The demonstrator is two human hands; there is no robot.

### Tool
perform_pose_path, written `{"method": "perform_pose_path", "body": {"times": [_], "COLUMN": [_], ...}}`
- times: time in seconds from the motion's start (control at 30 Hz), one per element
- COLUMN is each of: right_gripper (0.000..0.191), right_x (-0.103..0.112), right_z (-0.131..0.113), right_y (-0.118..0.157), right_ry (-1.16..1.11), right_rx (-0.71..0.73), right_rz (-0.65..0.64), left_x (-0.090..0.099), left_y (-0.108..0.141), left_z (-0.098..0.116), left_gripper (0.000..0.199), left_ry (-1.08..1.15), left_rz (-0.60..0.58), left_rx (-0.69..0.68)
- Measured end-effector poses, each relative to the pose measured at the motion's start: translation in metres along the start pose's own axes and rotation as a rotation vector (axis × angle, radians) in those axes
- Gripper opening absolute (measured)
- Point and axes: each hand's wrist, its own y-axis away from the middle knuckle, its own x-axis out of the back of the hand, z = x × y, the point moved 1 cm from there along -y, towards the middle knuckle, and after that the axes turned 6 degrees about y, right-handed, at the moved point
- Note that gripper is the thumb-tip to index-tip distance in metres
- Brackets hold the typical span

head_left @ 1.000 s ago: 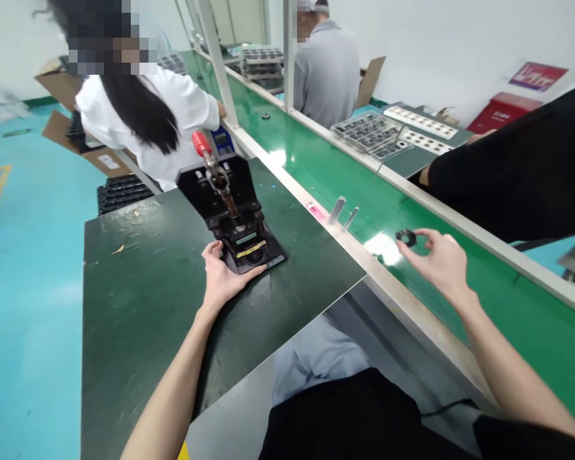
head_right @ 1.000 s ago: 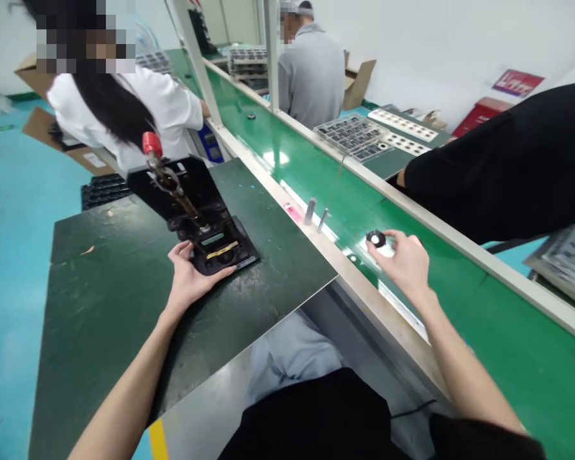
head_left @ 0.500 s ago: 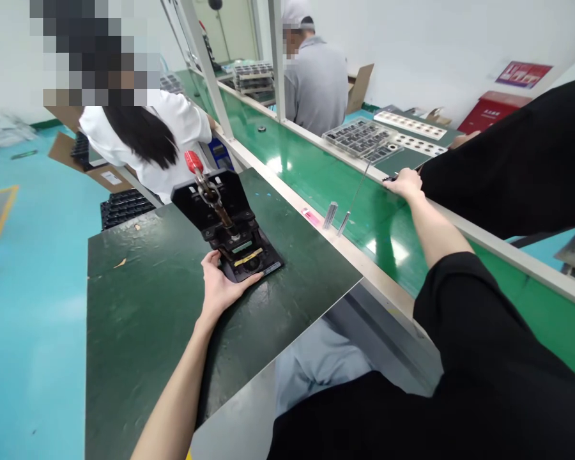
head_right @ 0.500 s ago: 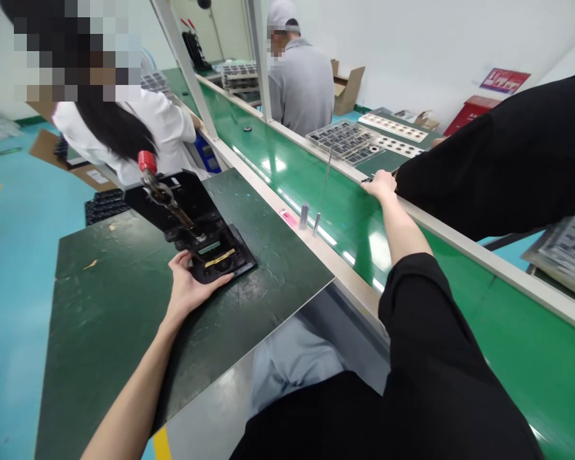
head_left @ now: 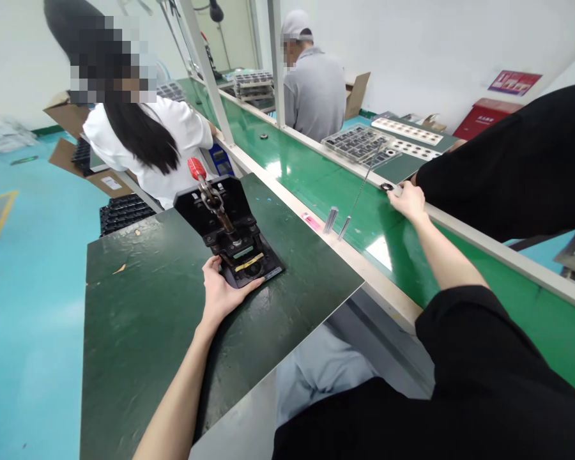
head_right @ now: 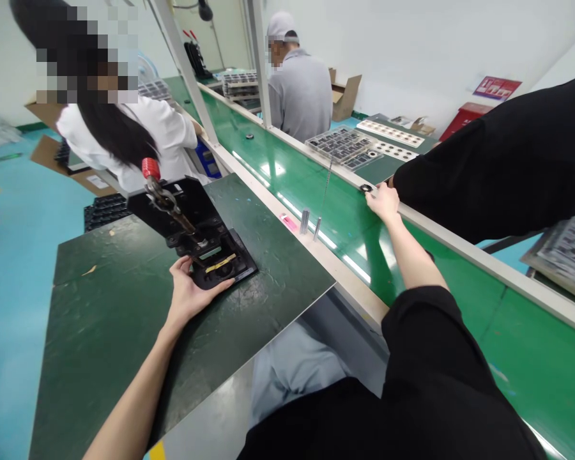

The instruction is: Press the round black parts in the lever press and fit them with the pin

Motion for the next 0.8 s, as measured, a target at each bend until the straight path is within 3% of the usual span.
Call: {"method": "perform_pose_path", "body": {"times": [0.1, 0.23, 0.3, 0.4, 0.47, 0.53, 0.63, 0.73, 0.8], "right_gripper": [0.046, 0.028, 0.026, 0.029, 0.027, 0.026, 0.024, 0.024, 0.023], "right_x": [0.001, 0.001, 0.004, 0.009, 0.011, 0.011, 0.008, 0.006, 0.008], "right_z": [0.004, 0.007, 0.008, 0.008, 0.009, 0.009, 0.008, 0.007, 0.007], "right_y": [0.044, 0.12, 0.159, 0.21, 0.233, 0.246, 0.249, 0.245, 0.243], "right_ry": [-0.015, -0.103, -0.184, -0.291, -0.325, -0.325, -0.301, -0.298, -0.31], "right_rx": [0.051, 0.264, 0.371, 0.484, 0.549, 0.606, 0.651, 0.638, 0.614], "right_rz": [0.012, -0.075, -0.12, -0.045, 0.038, 0.106, 0.161, 0.146, 0.116], "left_x": [0.001, 0.004, 0.012, 0.035, 0.054, 0.07, 0.082, 0.08, 0.074], "left_y": [0.001, 0.006, 0.006, 0.004, 0.001, 0.002, 0.016, 0.05, 0.078], "left_z": [0.004, 0.009, 0.012, 0.027, 0.047, 0.077, 0.131, 0.181, 0.203], "left_gripper": [0.113, 0.11, 0.108, 0.101, 0.085, 0.057, 0.021, 0.018, 0.04], "left_ry": [-0.012, -0.053, -0.102, -0.197, -0.246, -0.232, -0.007, 0.128, 0.045], "left_rz": [-0.013, 0.002, 0.012, 0.002, 0.012, 0.055, 0.116, 0.082, 0.032], "left_rx": [0.012, 0.03, 0.035, -0.033, -0.138, -0.255, -0.359, -0.425, -0.409]}}
